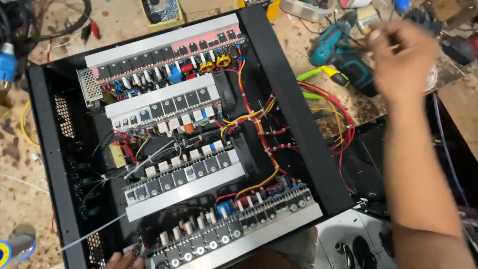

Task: The person works on the internal wiring of an electronic device, connecting wires to circuit boards and securing them with zip ties. They use pliers to cut the zip ties and organize the cables within the chassis.

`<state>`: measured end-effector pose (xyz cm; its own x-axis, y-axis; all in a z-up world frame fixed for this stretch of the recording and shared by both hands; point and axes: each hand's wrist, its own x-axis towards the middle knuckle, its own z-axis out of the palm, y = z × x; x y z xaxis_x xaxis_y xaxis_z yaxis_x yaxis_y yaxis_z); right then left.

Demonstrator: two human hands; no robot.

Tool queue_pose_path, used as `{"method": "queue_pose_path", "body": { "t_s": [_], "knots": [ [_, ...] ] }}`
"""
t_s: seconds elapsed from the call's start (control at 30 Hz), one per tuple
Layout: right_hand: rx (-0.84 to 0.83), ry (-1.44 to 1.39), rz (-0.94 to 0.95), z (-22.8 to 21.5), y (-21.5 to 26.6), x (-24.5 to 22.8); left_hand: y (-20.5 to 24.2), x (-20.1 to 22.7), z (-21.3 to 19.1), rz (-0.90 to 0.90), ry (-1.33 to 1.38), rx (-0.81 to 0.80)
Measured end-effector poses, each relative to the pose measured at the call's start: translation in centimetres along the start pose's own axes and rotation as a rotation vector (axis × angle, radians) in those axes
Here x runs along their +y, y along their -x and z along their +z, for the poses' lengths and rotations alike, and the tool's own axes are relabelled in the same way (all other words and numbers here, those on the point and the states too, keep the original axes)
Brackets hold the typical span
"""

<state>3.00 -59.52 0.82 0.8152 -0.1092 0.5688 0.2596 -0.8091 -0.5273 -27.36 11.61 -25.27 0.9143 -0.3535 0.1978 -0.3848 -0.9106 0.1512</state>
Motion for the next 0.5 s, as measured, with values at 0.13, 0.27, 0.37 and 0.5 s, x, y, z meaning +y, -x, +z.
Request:
{"method": "queue_pose_path", "body": {
  "t_s": [0.13, 0.27, 0.37, 0.5],
  "knots": [
    [-0.059, 0.020, 0.025, 4.5, 2.0, 3.9, -7.1, 4.2, -8.7, 0.114, 0.094, -0.068],
    [-0.234, -0.065, -0.024, 5.3, 2.5, -3.5, -18.2, 17.8, -19.5, -0.144, 0.065, 0.537],
    [-0.279, -0.276, -0.091, 7.2, 4.7, -6.0, -17.2, 18.1, -20.1, -0.157, 0.009, 0.559],
    [-0.429, -0.265, -0.472, 6.8, 6.3, -13.9, -16.6, 18.0, -21.9, -0.126, 0.262, 0.587]
  ]
}}
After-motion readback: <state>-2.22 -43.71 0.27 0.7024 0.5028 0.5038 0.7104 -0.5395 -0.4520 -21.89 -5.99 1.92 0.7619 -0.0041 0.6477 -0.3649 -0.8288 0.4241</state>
